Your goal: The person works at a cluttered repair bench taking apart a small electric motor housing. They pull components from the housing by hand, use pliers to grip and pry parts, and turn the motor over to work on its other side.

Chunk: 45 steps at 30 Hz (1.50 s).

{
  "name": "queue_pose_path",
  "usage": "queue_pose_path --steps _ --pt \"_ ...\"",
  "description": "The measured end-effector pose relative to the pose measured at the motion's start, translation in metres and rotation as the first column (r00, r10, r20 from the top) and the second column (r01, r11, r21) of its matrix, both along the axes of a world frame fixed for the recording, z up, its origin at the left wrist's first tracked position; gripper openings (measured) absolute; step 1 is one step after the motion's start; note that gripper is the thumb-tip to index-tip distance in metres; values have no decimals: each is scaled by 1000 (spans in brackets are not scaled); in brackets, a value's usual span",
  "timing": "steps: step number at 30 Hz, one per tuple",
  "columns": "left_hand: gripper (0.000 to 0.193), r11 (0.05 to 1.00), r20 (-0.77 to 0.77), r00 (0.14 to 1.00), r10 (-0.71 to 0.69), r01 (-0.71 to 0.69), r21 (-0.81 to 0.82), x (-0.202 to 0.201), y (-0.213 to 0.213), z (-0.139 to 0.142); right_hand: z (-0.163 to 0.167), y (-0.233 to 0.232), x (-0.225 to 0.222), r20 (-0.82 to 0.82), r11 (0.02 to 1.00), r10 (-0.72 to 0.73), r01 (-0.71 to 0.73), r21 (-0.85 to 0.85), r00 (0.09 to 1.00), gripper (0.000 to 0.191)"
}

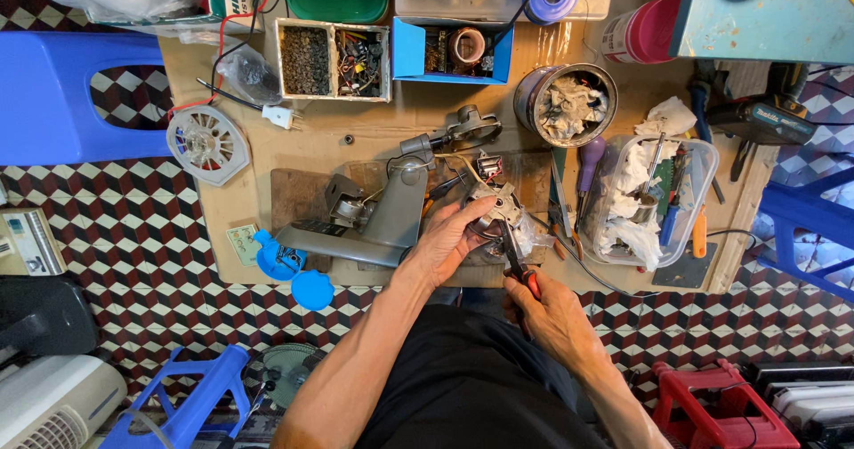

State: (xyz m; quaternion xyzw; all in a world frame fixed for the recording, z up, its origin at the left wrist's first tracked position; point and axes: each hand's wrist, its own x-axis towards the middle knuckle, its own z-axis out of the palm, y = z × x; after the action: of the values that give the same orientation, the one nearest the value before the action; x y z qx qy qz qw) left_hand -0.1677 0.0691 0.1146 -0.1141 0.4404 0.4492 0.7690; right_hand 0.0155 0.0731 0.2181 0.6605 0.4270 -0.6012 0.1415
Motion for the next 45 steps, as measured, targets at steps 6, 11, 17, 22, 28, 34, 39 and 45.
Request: queue_pose_path --steps 6,11,17,22,28,34,39,45 --pt "39 997 -41 998 44 -46 -54 7 -5 -5 -4 -9 -7 59 996 15 -21 92 998 40" --pt "36 997 -47 997 64 -66 -38 15 -10 -5 -2 -19 -15 9 984 -135 133 120 991 34" --pt "41 995 -56 996 76 -79 -54 18 -10 -3 -2 -21 -16 0 980 -158 157 120 987 35" --pt "45 998 -100 994 40 -44 -38 19 -10 -1 -4 -17 -13 27 986 -136 133 99 990 36" --pt "44 998 -107 993 52 -55 -27 22 -10 -1 -3 -15 -11 26 987 -114 110 116 993 37" --pt "43 997 -95 993 63 -66 -26 23 -11 2 -2 -15 -11 49 988 -112 106 108 993 37" --pt "44 997 -90 993 70 -72 -25 23 -9 3 -2 -14 -12 25 985 -148 145 97 989 35" --pt "43 997 -110 992 68 -73 -39 25 -9 2 -2 -11 -11 50 991 -90 85 100 995 35"
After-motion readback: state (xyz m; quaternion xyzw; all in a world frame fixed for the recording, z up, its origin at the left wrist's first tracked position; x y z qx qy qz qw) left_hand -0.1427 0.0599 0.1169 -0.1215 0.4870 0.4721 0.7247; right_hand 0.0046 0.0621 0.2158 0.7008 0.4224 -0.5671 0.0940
